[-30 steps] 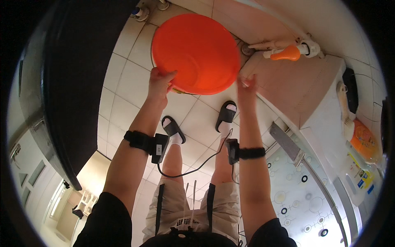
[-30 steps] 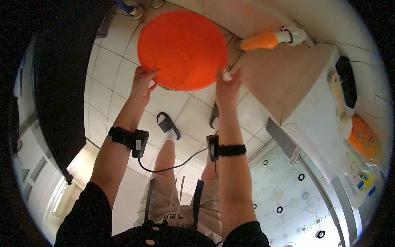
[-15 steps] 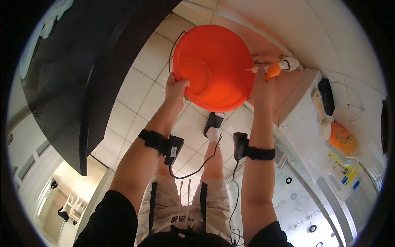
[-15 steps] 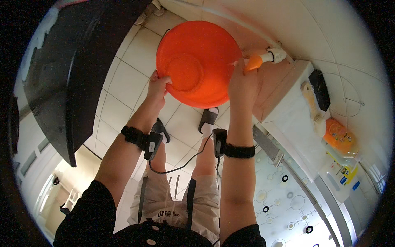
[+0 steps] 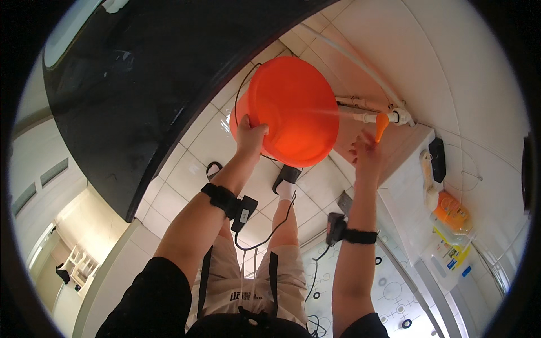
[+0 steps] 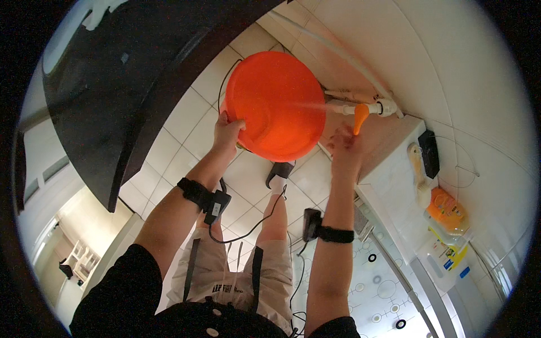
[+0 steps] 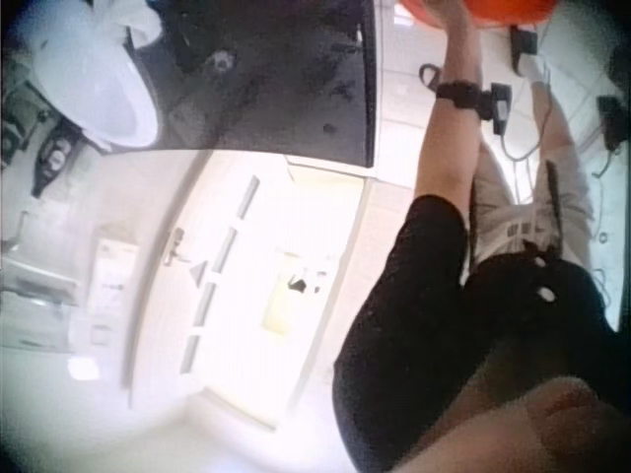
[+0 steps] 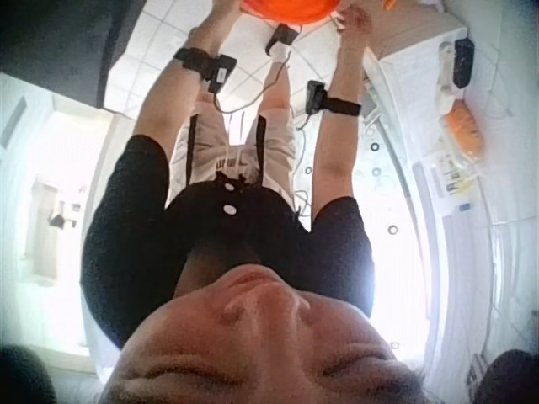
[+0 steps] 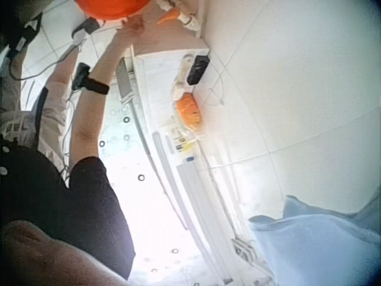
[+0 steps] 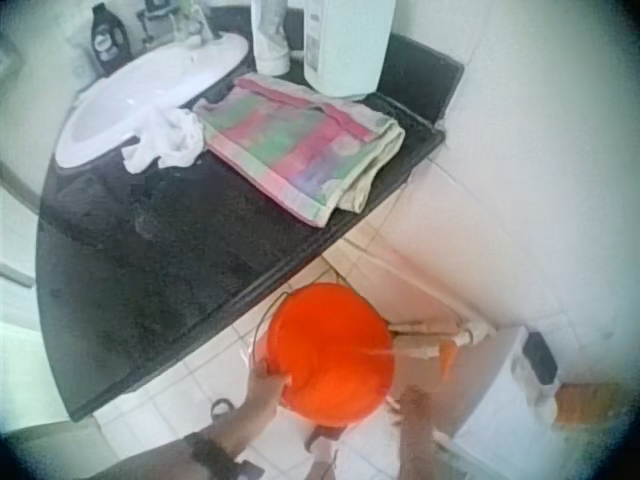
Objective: The person fills a red bucket with water from a hose in a bathroom, then moves to a sink and places a pink basin into it.
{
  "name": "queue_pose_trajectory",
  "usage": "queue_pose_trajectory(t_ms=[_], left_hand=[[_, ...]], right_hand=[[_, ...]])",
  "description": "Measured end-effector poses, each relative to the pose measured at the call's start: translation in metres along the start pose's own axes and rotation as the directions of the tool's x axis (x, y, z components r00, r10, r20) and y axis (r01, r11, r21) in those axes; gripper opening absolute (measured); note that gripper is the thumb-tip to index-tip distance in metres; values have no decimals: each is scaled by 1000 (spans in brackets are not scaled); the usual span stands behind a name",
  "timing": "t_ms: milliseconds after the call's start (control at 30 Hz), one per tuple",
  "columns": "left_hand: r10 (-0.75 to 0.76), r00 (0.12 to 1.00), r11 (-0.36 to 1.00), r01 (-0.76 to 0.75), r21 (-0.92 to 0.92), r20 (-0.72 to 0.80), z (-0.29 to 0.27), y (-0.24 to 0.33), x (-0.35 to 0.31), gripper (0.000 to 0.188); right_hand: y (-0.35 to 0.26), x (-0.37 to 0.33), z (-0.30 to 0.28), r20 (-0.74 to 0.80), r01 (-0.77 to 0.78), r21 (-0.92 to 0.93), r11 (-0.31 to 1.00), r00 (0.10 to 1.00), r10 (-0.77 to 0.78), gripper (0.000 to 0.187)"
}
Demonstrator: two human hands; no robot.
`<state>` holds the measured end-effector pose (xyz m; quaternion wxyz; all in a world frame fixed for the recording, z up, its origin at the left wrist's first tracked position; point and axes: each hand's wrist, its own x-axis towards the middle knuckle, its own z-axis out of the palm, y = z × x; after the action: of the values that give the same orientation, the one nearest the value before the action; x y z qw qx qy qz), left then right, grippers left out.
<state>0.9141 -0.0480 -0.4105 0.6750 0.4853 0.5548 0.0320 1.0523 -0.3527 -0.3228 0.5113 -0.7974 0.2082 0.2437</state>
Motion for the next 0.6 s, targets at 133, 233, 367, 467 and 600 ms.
queue_pose_trajectory(t_ms=[133,233,367,467,600], left_hand=[[-119,992,991,121,-55,30,9,28,-20,38],[-121,988,990,128,-64,99,-2,32,-7,39],[-103,982,990,86,113,156,-37,16,32,41],[-17,974,989,-17,150,227,-37,17,50,44],[11,944,989,-59,138,329,-26,17,58,45]], right_hand=[[113,7,10,-84,-284,-3,959,955,283,82],[147,-7,36,-21,-449,83,890,892,452,93],[164,-16,78,339,-631,366,684,775,533,82],[179,-11,103,387,-651,432,624,759,524,66],[196,-1,101,371,-754,448,480,646,668,52]])
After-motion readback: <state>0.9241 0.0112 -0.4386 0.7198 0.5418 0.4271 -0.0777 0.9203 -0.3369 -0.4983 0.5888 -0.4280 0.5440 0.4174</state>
